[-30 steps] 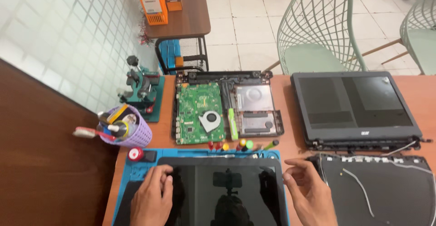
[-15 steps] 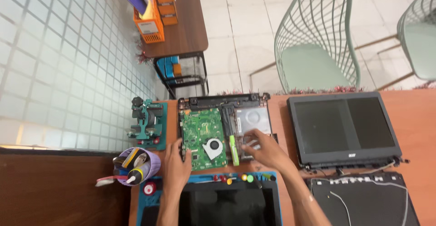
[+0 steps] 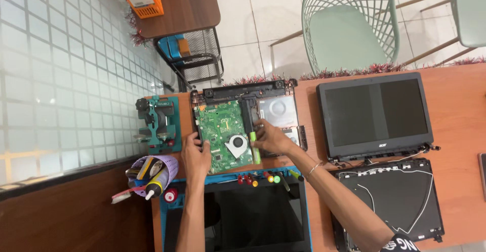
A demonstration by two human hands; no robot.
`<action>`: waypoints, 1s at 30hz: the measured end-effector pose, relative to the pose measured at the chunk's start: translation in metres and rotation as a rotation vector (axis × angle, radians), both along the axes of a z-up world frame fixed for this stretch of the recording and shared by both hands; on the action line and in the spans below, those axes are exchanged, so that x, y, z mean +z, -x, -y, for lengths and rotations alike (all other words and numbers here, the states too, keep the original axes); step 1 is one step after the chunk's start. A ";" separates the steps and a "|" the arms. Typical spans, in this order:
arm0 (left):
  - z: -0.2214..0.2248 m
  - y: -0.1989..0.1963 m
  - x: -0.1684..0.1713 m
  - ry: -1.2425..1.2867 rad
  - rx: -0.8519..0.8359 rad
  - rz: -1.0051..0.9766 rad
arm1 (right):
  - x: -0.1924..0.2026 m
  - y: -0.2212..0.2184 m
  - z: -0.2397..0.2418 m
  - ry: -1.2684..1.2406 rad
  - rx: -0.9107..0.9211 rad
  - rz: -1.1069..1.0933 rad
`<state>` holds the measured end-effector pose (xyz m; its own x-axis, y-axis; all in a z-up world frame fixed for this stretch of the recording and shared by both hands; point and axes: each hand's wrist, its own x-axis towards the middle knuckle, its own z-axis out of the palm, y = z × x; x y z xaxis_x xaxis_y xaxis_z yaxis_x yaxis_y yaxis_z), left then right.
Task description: The person reassembles a laptop by aligning the screen assembly with the bottom case, pressing the hinge covers into place, and then closing the laptop lid.
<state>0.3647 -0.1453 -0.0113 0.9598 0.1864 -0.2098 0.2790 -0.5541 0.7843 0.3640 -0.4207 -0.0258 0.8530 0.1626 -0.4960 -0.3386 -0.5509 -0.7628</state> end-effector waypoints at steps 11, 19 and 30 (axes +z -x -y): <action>-0.002 -0.001 -0.041 0.272 0.064 0.024 | -0.001 -0.005 -0.011 -0.032 -0.118 -0.124; 0.005 -0.001 -0.032 0.294 0.110 -0.057 | 0.006 -0.003 -0.010 -0.282 -0.189 -0.204; 0.011 -0.014 0.036 0.346 0.069 0.024 | 0.057 0.000 0.004 -0.428 -0.272 -0.150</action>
